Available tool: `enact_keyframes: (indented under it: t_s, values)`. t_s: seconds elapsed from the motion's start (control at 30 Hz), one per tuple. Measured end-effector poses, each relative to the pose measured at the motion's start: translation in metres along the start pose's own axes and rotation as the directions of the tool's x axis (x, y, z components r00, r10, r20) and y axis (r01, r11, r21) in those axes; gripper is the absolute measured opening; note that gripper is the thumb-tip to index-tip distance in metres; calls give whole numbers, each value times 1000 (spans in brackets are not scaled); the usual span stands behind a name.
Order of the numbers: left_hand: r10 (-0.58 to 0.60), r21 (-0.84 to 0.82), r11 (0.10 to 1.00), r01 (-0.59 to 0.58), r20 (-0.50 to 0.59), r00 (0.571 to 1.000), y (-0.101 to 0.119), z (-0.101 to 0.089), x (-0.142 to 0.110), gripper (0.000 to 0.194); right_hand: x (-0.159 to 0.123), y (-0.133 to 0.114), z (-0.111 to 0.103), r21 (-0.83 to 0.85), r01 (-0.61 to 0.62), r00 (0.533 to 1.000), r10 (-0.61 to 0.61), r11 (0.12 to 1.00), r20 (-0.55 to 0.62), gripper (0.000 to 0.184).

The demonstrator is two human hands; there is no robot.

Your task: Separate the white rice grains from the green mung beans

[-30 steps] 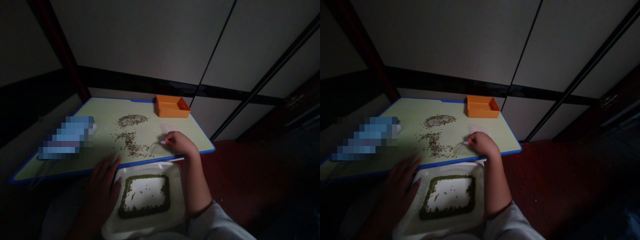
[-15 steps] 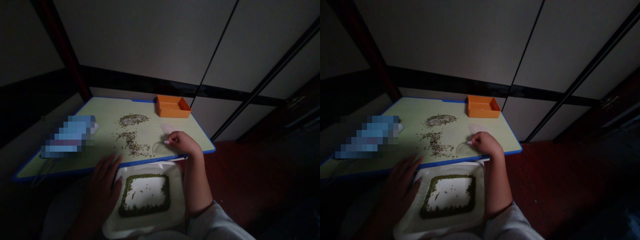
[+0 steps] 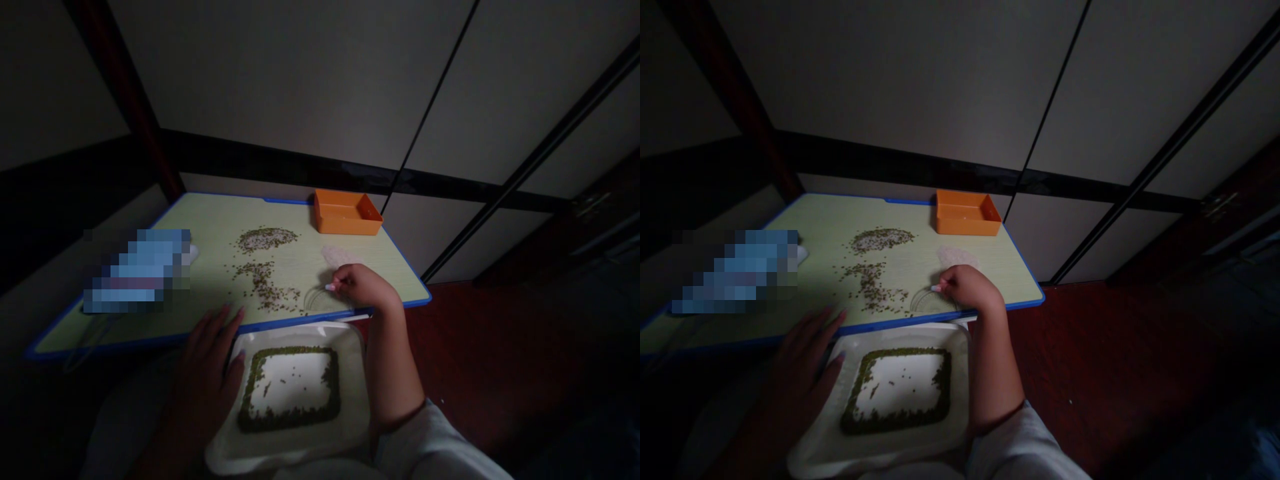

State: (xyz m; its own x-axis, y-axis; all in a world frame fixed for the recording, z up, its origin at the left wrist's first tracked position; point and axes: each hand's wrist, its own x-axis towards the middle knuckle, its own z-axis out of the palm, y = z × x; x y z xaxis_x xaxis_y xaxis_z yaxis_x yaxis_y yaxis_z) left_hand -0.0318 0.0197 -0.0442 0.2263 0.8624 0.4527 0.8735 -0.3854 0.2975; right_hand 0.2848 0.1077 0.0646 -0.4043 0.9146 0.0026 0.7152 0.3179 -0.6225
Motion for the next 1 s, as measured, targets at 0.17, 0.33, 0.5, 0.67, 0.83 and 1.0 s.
enact_keyframes:
  t_s: [0.17,0.33,0.5,0.67,0.83,1.0]
  values:
    - [9,-14,1000,-9,3,1000,0,0,1,62,1,1,1,4,-7,1000,7,1000,17,23]
    - [-2,-15,1000,2,-5,1000,1,0,0,63,0,-2,1,-28,5,1000,-5,1000,11,23]
    - [-6,-18,1000,5,-12,1000,2,0,1,62,1,-1,1,-22,-15,1000,15,1000,3,26]
    - [-20,-34,999,20,-5,1000,3,-1,1,62,1,-1,1,-31,-8,1000,8,999,-21,28]
    - [-18,-47,999,19,16,1000,3,-4,2,62,2,-7,2,-73,-5,1000,3,997,-18,30]
    - [-22,-44,999,24,25,999,3,-5,1,61,3,-11,2,-81,-3,1000,0,997,-29,30]
